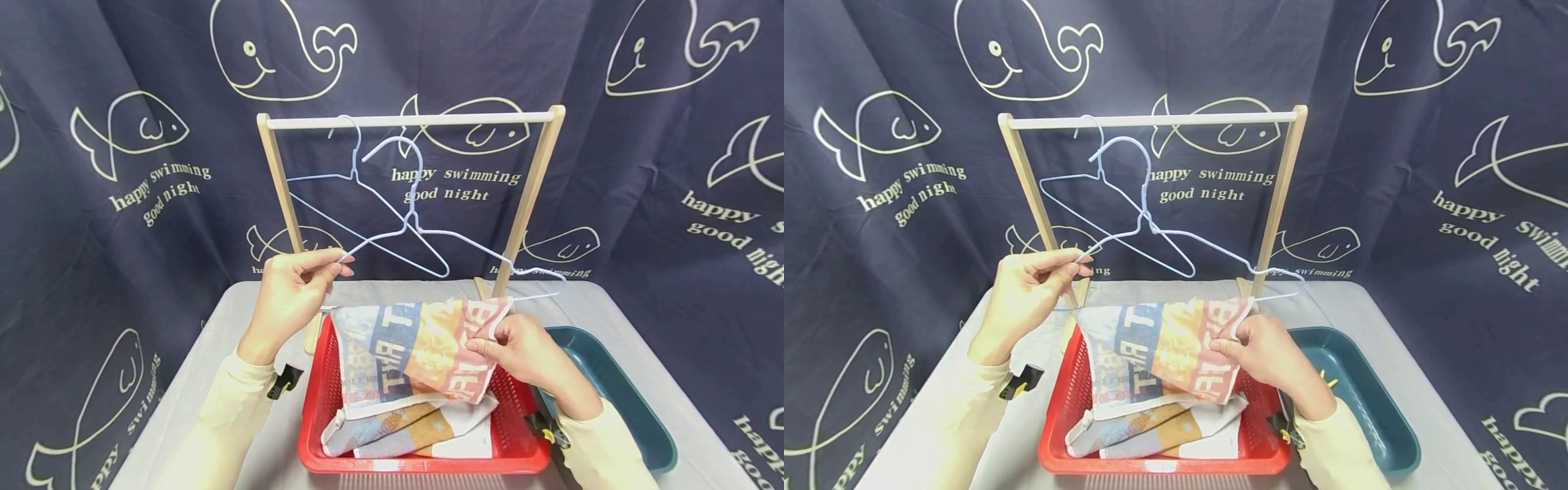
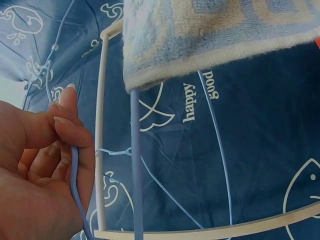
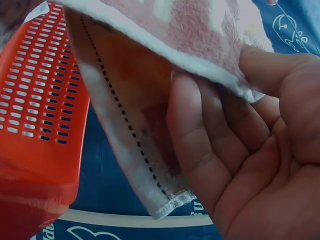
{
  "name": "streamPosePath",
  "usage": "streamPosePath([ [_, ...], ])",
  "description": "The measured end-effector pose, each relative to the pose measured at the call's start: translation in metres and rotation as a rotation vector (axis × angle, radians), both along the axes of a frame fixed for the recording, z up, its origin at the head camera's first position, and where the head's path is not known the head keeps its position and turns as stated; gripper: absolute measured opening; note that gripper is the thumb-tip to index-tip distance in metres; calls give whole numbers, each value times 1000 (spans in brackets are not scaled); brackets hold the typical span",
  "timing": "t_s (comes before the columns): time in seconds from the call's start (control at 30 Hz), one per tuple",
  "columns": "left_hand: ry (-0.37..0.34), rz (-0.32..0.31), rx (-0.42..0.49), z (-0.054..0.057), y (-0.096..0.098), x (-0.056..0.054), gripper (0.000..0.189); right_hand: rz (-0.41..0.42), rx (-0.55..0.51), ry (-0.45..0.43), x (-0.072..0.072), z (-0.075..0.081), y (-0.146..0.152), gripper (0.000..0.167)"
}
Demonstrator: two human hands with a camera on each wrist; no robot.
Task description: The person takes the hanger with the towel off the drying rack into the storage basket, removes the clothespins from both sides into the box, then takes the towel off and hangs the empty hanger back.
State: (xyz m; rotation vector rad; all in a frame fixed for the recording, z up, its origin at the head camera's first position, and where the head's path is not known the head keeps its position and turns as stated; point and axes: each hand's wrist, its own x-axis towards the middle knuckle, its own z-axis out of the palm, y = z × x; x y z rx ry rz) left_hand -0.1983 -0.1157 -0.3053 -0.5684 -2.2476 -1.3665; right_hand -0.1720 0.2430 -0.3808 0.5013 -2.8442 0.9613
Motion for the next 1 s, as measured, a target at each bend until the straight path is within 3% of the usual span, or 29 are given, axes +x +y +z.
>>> streamPosePath([
  [0.17, 4, 6, -18, 0, 1, 1, 24, 93, 3, -27, -1, -3, 4, 24],
  [0.33, 12, -5, -1, 0, 1, 1, 24, 179, 26, 4, -2, -6, 7, 19],
  [0.67, -1, -17, 10, 1, 0, 3, 23, 233, 81, 6, 0, -7, 8, 31],
  [0.9, 9, -15, 36, 1, -1, 4, 23, 278, 127, -35, 1, -9, 12, 19],
  [1.0, 4, -25, 44, 2, -2, 3, 22, 280, 131, -11, 1, -8, 13, 15],
])
